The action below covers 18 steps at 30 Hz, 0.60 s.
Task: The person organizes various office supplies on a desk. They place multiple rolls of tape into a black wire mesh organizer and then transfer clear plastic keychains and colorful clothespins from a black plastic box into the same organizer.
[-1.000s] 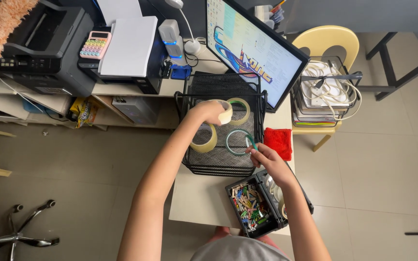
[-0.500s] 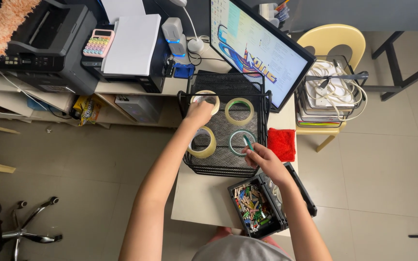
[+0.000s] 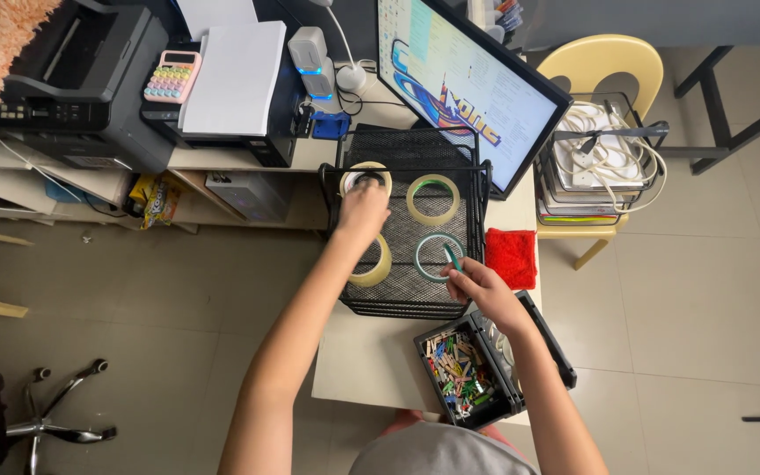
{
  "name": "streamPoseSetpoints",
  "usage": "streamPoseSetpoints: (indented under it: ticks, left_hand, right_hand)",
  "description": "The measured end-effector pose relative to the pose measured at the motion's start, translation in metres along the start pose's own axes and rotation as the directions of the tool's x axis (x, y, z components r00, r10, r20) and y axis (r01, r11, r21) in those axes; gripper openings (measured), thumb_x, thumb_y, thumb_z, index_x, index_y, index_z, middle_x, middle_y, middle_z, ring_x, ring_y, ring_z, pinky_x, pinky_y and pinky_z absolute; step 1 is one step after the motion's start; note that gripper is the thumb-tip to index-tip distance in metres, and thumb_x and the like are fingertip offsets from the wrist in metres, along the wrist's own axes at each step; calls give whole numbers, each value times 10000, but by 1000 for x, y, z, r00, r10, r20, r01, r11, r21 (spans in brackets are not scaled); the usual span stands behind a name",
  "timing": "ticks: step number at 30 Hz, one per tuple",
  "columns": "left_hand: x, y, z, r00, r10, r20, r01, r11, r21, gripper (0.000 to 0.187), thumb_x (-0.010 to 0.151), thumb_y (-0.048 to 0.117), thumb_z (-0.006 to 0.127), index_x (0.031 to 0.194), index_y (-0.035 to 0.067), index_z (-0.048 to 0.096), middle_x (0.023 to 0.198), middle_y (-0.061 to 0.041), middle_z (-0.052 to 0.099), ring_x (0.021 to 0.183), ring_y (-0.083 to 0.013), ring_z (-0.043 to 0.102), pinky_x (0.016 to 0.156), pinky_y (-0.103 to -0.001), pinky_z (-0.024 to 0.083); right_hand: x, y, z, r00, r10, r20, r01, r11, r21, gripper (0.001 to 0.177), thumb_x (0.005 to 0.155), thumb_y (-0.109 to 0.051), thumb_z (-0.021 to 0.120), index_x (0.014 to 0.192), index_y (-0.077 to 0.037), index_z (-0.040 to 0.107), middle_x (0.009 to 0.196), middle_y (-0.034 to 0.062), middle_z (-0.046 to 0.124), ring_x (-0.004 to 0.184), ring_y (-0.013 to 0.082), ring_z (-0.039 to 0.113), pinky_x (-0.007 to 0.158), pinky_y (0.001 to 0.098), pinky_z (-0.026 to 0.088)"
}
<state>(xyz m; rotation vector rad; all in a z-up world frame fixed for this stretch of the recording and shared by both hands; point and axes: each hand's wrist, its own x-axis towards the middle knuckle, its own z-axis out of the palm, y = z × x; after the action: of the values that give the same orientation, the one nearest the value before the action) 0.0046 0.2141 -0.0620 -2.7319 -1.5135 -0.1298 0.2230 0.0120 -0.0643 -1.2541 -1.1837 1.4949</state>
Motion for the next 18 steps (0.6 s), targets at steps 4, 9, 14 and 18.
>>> streamPoseSetpoints:
  ticks: [4,9,14,18]
  left_hand:
    - [3,33,28,975,140,-173,-153,986,-66,160,946,67,787,1093,19,748,1157,-131,723,1092,-245,685,955,-383,563]
    - [21,58,75,910,354,-217,-381,920,-97,323,703,54,804,1023,82,773,1102,-90,752,1066,-244,711,1068,-477,437]
    - [6,63,32,981,190,-34,-188,904,-385,218,885,142,780,1099,105,762,1061,-62,770,952,-196,740,954,-397,551]
    - [-35,58,-21,979,143,-146,-204,731,-651,199,909,180,753,1067,60,731,1040,-77,752,905,-205,751,788,-344,610]
  right_hand:
    - [6,5,-1,1000,-19,6,19,1000,12,291,1050,-261,535,1116,-13,673,767,-16,574,705,86,509,659,249,455]
    - [1,3,-4,999,-41,-3,41,999,13,286,1055,-259,539,1112,-12,671,772,-16,577,713,84,515,663,247,453]
    - [-11,0,-17,997,-47,-61,48,998,28,288,1060,-260,527,1111,-14,669,772,-14,584,711,86,515,670,242,451]
    - [-14,10,-27,993,-66,-99,74,994,79,340,1089,-283,464,1108,-22,681,763,-13,574,700,87,496,659,244,423]
